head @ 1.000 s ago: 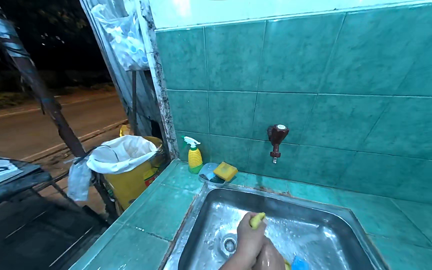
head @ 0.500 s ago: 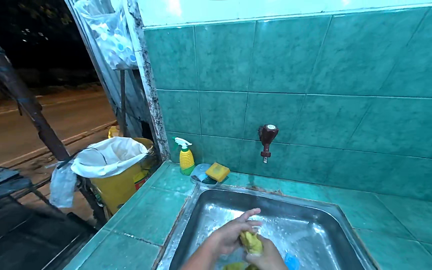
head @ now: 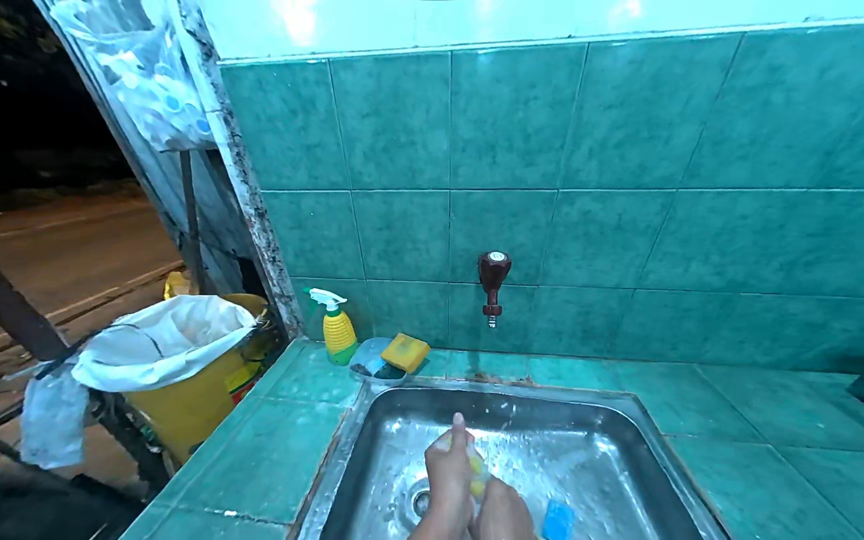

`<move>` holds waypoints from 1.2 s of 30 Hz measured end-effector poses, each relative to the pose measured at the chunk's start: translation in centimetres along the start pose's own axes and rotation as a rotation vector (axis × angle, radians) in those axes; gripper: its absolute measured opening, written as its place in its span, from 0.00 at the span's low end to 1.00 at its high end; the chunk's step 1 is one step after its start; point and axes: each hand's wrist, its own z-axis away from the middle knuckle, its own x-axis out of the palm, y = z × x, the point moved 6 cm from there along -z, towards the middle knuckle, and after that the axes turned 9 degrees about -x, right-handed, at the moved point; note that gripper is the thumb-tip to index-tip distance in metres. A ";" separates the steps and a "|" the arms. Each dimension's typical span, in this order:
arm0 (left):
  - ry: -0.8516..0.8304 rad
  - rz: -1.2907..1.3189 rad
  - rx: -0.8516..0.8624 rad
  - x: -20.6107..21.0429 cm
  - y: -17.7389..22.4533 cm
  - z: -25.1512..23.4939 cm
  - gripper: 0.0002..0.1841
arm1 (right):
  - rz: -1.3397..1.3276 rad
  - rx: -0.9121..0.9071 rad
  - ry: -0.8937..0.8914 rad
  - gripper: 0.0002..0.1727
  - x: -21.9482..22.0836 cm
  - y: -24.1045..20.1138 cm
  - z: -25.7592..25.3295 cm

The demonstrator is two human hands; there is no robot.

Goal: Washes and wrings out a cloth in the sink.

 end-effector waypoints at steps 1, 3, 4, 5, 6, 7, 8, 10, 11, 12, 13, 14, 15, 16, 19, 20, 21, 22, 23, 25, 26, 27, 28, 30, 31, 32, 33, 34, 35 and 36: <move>-0.027 -0.001 -0.002 0.2 -0.2 -0.1 0.27 | -0.092 0.022 -0.016 0.24 0.4 0.8 -0.3; -0.127 0.030 -0.046 0.8 -0.7 -0.3 0.29 | -0.329 -0.050 0.007 0.27 1.5 2.4 -1.5; -0.202 0.041 -0.086 1.0 -0.9 -0.4 0.28 | -0.464 -0.138 0.024 0.26 2.1 3.0 -2.1; -0.293 0.041 -0.125 1.2 -1.3 -0.5 0.27 | -0.607 -0.218 -0.003 0.24 2.5 3.2 -2.3; -0.393 0.025 -0.149 1.3 -1.6 -0.5 0.25 | -0.734 -0.263 -0.062 0.23 3.0 3.4 -2.5; -0.486 -0.003 -0.155 1.3 -1.7 -0.5 0.21 | -0.811 -0.279 -0.129 0.23 3.4 3.6 -2.8; -0.558 -0.043 -0.137 1.3 -1.7 -0.5 0.17 | -0.833 -0.276 -0.182 0.24 3.6 3.8 -3.1; -0.626 -0.281 -0.091 0.6 -1.1 -0.7 0.20 | -0.694 -0.216 -0.153 0.28 3.0 4.3 -3.3; -0.582 -0.429 -0.097 0.0 -0.7 -0.8 0.22 | -0.536 -0.157 -0.097 0.31 2.1 4.5 -3.2; -0.493 -0.512 -0.130 -0.7 -0.4 -0.9 0.24 | -0.357 -0.086 -0.051 0.32 1.0 4.3 -2.8; -0.388 -0.497 -0.179 -1.2 -0.2 -0.8 0.25 | -0.182 -0.030 -0.009 0.32 0.0 3.8 -2.4; -0.320 -0.421 -0.236 -1.5 -0.2 -0.3 0.28 | -0.039 -0.011 0.030 0.31 -0.6 3.1 -2.0; -0.287 -0.329 -0.286 -1.2 -0.2 0.4 0.32 | 0.061 -0.028 0.065 0.29 -0.8 2.3 -1.8; -0.247 -0.242 -0.295 -0.8 -0.2 1.0 0.34 | 0.115 -0.069 0.093 0.26 -0.6 1.4 -1.5; -0.059 -0.014 -0.175 -0.4 -0.5 0.8 0.24 | 0.139 -0.136 0.104 0.23 0.3 -0.7 -0.4; -0.020 0.043 -0.143 -0.4 -0.5 0.6 0.16 | 0.119 -0.130 0.092 0.23 0.3 -0.8 -0.2; -0.004 0.093 -0.124 -0.2 -0.4 0.5 0.13 | 0.081 -0.113 0.082 0.22 0.3 -0.7 -0.2; -0.011 0.129 -0.115 -0.1 -0.4 0.5 0.13 | 0.030 -0.085 0.055 0.22 0.3 -0.4 -0.3; -0.033 0.159 -0.111 0.0 -0.4 0.4 0.16 | -0.027 -0.051 0.029 0.21 0.4 -0.1 -0.4; -0.107 0.170 -0.117 0.2 -0.7 0.3 0.22 | -0.135 0.006 -0.033 0.24 0.7 0.6 -0.5; -0.150 0.167 -0.123 0.4 -0.8 0.2 0.24 | -0.199 0.018 -0.055 0.26 0.9 1.1 -0.7; -0.191 0.167 -0.127 0.6 -0.9 0.1 0.26 | -0.283 0.009 -0.060 0.28 1.2 1.7 -1.0; -0.240 0.162 -0.132 0.9 -0.9 0.2 0.27 | -0.363 -0.024 -0.050 0.30 1.7 2.3 -1.4; -0.342 0.148 -0.126 1.3 -0.7 0.4 0.29 | -0.513 -0.134 -0.033 0.28 2.1 2.6 -1.9; -0.393 0.137 -0.125 1.5 -0.6 0.4 0.30 | -0.595 -0.204 -0.034 0.25 2.0 2.2 -1.8; -0.451 0.116 -0.121 1.7 -0.5 0.5 0.30 | -0.666 -0.266 -0.058 0.23 1.9 1.7 -1.6; -0.514 0.082 -0.114 1.8 -0.3 0.7 0.31 | -0.729 -0.311 -0.089 0.20 2.0 1.5 -1.5; -0.584 0.032 -0.112 2.0 -0.2 0.9 0.31 | -0.788 -0.335 -0.138 0.18 2.4 1.5 -1.4; -0.647 -0.010 -0.115 2.1 -0.1 1.1 0.30 | -0.837 -0.334 -0.187 0.17 2.7 1.5 -1.2; -0.695 -0.032 -0.115 2.0 0.1 1.2 0.28 | -0.889 -0.327 -0.215 0.18 2.9 1.5 -1.1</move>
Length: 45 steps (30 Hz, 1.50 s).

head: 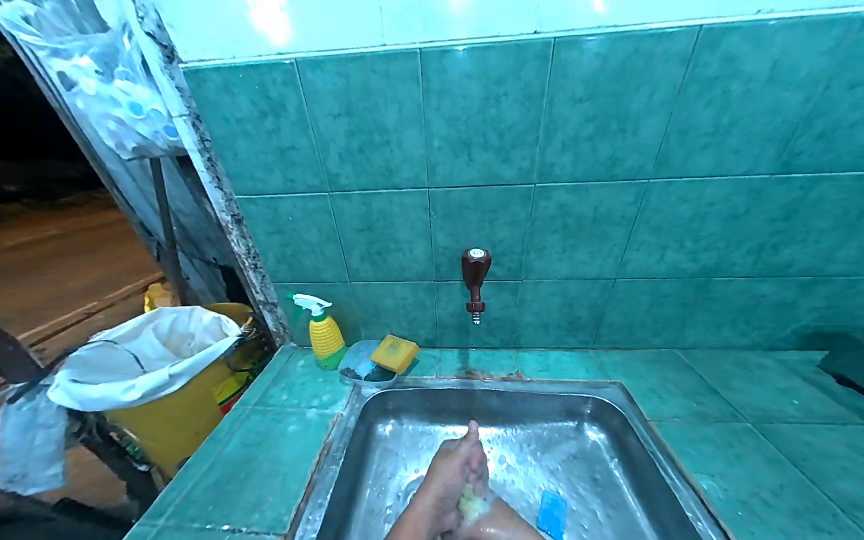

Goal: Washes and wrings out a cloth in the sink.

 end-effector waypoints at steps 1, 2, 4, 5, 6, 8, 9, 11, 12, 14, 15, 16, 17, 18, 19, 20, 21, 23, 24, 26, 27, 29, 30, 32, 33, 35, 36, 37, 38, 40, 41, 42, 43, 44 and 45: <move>-0.033 -0.007 0.012 -0.2 0.2 0.1 0.23 | -0.053 0.009 0.024 0.17 -0.1 -0.2 0.2; -0.074 -0.020 0.031 -0.6 0.4 0.3 0.16 | -0.100 0.015 0.089 0.15 -0.2 -0.5 0.5; -0.181 -0.071 0.002 -1.4 -0.1 1.0 0.38 | -0.213 -0.026 0.239 0.22 -0.7 -2.0 1.4; -0.177 -0.066 -0.055 -1.4 -0.9 1.5 0.42 | -0.228 -0.068 0.301 0.28 -1.0 -3.0 1.6; -0.157 -0.055 -0.109 -1.3 -1.9 1.9 0.44 | -0.156 -0.115 0.360 0.31 -1.7 -3.8 1.6; -0.082 -0.049 -0.184 -0.9 -2.9 2.1 0.41 | 0.257 -0.223 0.413 0.38 -3.3 -5.2 1.4; -0.021 -0.071 -0.215 -1.0 -2.9 2.1 0.40 | 0.515 -0.299 0.439 0.44 -4.2 -5.9 1.4; 0.030 -0.138 -0.271 -1.3 -2.3 1.8 0.37 | 0.779 -0.474 0.486 0.53 -5.7 -6.7 2.2; -0.013 -0.148 -0.300 -1.5 -1.9 1.9 0.37 | 0.826 -0.552 0.465 0.53 -6.1 -6.9 2.8; -0.122 -0.138 -0.372 -1.5 -1.3 2.2 0.37 | 0.947 -0.770 0.369 0.48 -6.1 -7.0 4.0; -0.191 -0.131 -0.407 -1.3 -1.0 2.5 0.38 | 1.031 -0.871 0.311 0.48 -5.9 -6.7 4.3; -0.268 -0.142 -0.428 -1.0 -0.8 2.8 0.39 | 1.117 -0.953 0.275 0.47 -5.7 -6.4 4.3; -0.361 -0.183 -0.433 -0.5 -0.7 3.1 0.38 | 1.191 -1.026 0.278 0.46 -5.5 -6.2 4.2; -0.444 -0.255 -0.429 0.1 -0.7 3.5 0.35 | 1.241 -1.095 0.300 0.40 -5.3 -6.3 4.0; -0.502 -0.344 -0.417 0.6 -0.7 3.8 0.29 | 1.264 -1.163 0.311 0.31 -5.1 -6.6 3.8; -0.521 -0.446 -0.413 1.1 -0.6 3.9 0.23 | 1.291 -1.230 0.322 0.19 -5.0 -6.9 3.6; -0.512 -0.562 -0.411 1.5 -0.7 3.9 0.18 | 1.369 -1.273 0.340 0.07 -4.9 -7.1 3.4; -0.389 -0.860 -0.425 1.6 -0.6 3.5 0.17 | 1.488 -1.225 0.303 0.01 -4.6 -7.2 2.8; -0.280 -1.016 -0.444 1.5 -0.5 3.3 0.20 | 1.526 -1.048 0.242 0.01 -4.5 -7.0 2.6; -0.100 -1.307 -0.427 1.5 -0.2 3.0 0.23 | 1.515 -0.468 0.047 0.07 -4.1 -6.5 2.2; -0.036 -1.444 -0.399 1.7 -0.1 3.0 0.23 | 1.443 -0.161 -0.062 0.12 -3.9 -6.2 2.0; 0.025 -1.652 -0.367 2.0 -0.2 3.3 0.22 | 1.311 0.139 -0.144 0.17 -3.7 -4.7 1.7; 0.032 -1.725 -0.323 2.0 -0.4 3.3 0.22 | 1.251 0.203 -0.159 0.19 -3.8 -3.9 1.6; 0.003 -1.838 -0.169 2.0 -1.2 3.4 0.22 | 1.108 0.247 -0.197 0.22 -4.3 -2.1 1.0; -0.018 -1.881 -0.075 2.1 -1.5 3.4 0.23 | 1.018 0.244 -0.212 0.24 -4.8 -1.0 0.4; -0.023 -1.883 0.017 2.2 -1.3 3.1 0.24 | 0.870 0.168 -0.172 0.23 -5.7 -0.4 -0.4; -0.003 -1.832 -0.010 2.1 -0.7 2.8 0.25 | 0.843 0.110 -0.109 0.22 -6.0 -1.2 -0.3; 0.029 -1.740 -0.060 1.7 0.1 2.5 0.26 | 0.849 0.058 -0.027 0.25 -6.2 -2.5 0.1; 0.065 -1.596 -0.112 1.2 1.0 2.1 0.25 | 0.893 -0.005 0.067 0.30 -6.2 -3.9 0.9; 0.093 -1.203 -0.180 -0.6 2.0 1.3 0.25 | 1.056 -0.337 0.304 0.41 -5.5 -5.3 2.5; 0.077 -1.015 -0.217 -1.4 2.0 1.1 0.24 | 1.150 -0.607 0.424 0.42 -5.0 -5.2 3.1; 0.040 -0.865 -0.266 -1.7 1.8 1.1 0.21 | 1.219 -0.813 0.478 0.42 -4.6 -4.7 3.4; -0.011 -0.762 -0.314 -1.6 1.5 1.2 0.15 | 1.267 -0.934 0.474 0.43 -4.2 -4.1 3.5; -0.080 -0.704 -0.368 -1.3 1.3 1.5 0.08 | 1.300 -1.009 0.451 0.44 -4.0 -3.6 3.2; -0.154 -0.682 -0.416 -0.8 1.1 1.8 0.05 | 1.325 -1.068 0.431 0.41 -4.0 -3.3 2.9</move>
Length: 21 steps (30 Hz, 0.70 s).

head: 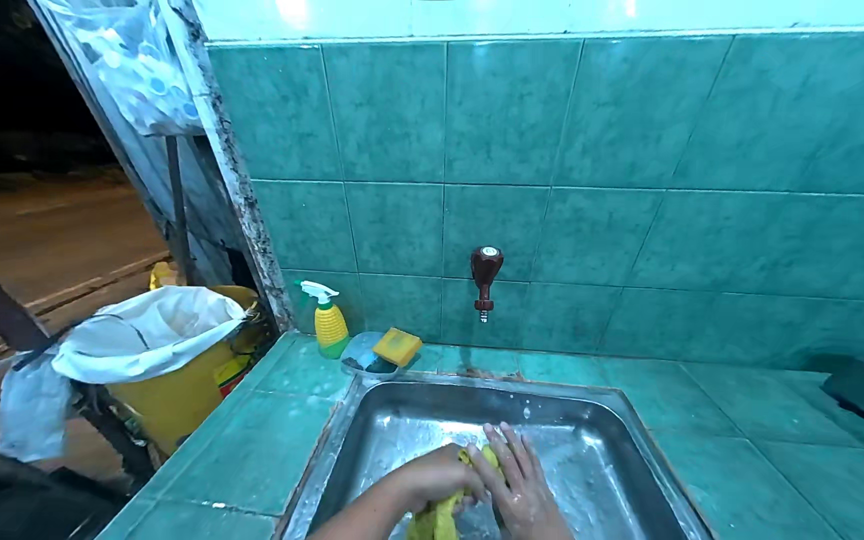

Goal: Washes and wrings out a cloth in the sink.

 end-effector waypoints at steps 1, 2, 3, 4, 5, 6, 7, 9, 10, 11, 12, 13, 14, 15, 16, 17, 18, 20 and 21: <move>-0.068 -0.005 -0.006 0.5 0.1 0.1 0.05 | 0.022 -0.046 0.019 0.37 0.3 0.3 -0.1; -0.118 -0.017 -0.006 1.0 0.2 0.2 0.06 | 0.045 -0.088 0.058 0.33 0.3 0.6 -0.3; -0.157 -0.034 -0.010 1.3 0.2 0.3 0.06 | 0.068 -0.137 0.108 0.29 0.1 0.7 -0.8; -0.187 -0.052 -0.012 1.5 0.3 0.3 0.06 | 0.080 -0.180 0.138 0.24 -0.2 0.6 -1.5; -0.205 -0.072 -0.011 1.6 0.3 0.4 0.06 | 0.099 -0.212 0.146 0.19 -0.5 0.5 -2.1; -0.210 -0.103 -0.007 1.7 0.4 0.4 0.06 | 0.119 -0.234 0.139 0.16 -0.7 0.4 -2.6; -0.194 -0.151 -0.004 1.7 0.4 0.3 0.06 | 0.141 -0.248 0.127 0.12 -0.7 0.3 -3.0; -0.087 -0.292 -0.021 1.6 0.0 0.0 0.10 | 0.199 -0.257 0.047 0.04 -0.3 0.0 -3.5; -0.009 -0.365 -0.031 1.4 -0.1 -0.2 0.12 | 0.226 -0.231 -0.029 0.01 -0.1 -0.1 -3.6; 0.065 -0.438 -0.052 1.3 -0.1 -0.2 0.15 | 0.241 -0.178 -0.121 0.02 0.1 -0.3 -3.8; 0.131 -0.507 -0.074 1.2 0.1 0.0 0.18 | 0.237 -0.096 -0.232 0.05 0.2 -0.4 -4.0; 0.188 -0.567 -0.103 1.0 0.4 0.2 0.20 | 0.222 0.004 -0.351 0.06 0.4 -0.5 -4.1; 0.238 -0.618 -0.130 1.0 0.7 0.4 0.21 | 0.205 0.093 -0.450 0.06 0.6 -0.5 -4.1; 0.279 -0.661 -0.149 1.0 0.9 0.6 0.20 | 0.169 0.190 -0.573 0.07 0.9 -0.3 -4.2; 0.314 -0.698 -0.163 1.1 1.0 0.6 0.19 | 0.113 0.294 -0.712 0.10 1.1 -0.2 -4.2; 0.342 -0.733 -0.170 1.1 1.1 0.5 0.18 | 0.055 0.389 -0.834 0.13 1.2 0.0 -4.3; 0.361 -0.769 -0.183 1.1 1.2 0.4 0.18 | 0.009 0.468 -0.925 0.14 1.4 0.1 -4.3; 0.386 -0.852 -0.209 1.2 1.3 0.3 0.17 | -0.063 0.602 -1.043 0.17 1.6 0.2 -4.0; 0.389 -0.898 -0.214 1.4 1.4 0.2 0.16 | -0.090 0.655 -1.065 0.19 1.7 0.3 -3.8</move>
